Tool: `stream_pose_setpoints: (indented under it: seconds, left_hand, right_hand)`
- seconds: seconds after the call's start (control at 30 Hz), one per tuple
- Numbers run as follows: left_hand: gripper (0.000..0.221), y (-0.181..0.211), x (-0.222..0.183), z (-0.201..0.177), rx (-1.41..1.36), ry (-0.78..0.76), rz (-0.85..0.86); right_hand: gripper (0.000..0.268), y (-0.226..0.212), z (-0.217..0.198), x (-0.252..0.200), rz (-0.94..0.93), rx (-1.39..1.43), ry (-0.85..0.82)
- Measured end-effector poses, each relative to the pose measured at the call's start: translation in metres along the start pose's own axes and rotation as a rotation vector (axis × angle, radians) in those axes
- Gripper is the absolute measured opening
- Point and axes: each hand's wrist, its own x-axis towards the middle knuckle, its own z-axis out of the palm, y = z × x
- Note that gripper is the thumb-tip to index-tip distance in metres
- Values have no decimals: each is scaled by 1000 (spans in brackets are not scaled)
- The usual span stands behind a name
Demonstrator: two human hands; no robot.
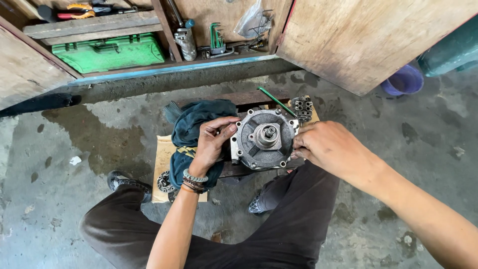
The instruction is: Repairing a mechanical pump assembly using hand tools
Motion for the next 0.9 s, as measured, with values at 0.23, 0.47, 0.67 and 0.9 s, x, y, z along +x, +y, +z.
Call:
stream_pose_setpoints:
  seconds: [0.23, 0.47, 0.67, 0.9]
  left_hand:
    - [17, -2, 0, 1, -31, -1, 14]
    - [17, -1, 1, 0, -46, -19, -1]
    - [18, -2, 1, -1, -57, -36, -12]
    - [20, 1, 2, 0, -20, -65, 12]
  right_hand:
    - [20, -9, -4, 2, -76, -221, 4]
    - [34, -5, -11, -2, 2, -320, -154]
    - [22, -17, -21, -7, -49, -329, -141]
    - [19, -12, -5, -8, -100, -402, -37]
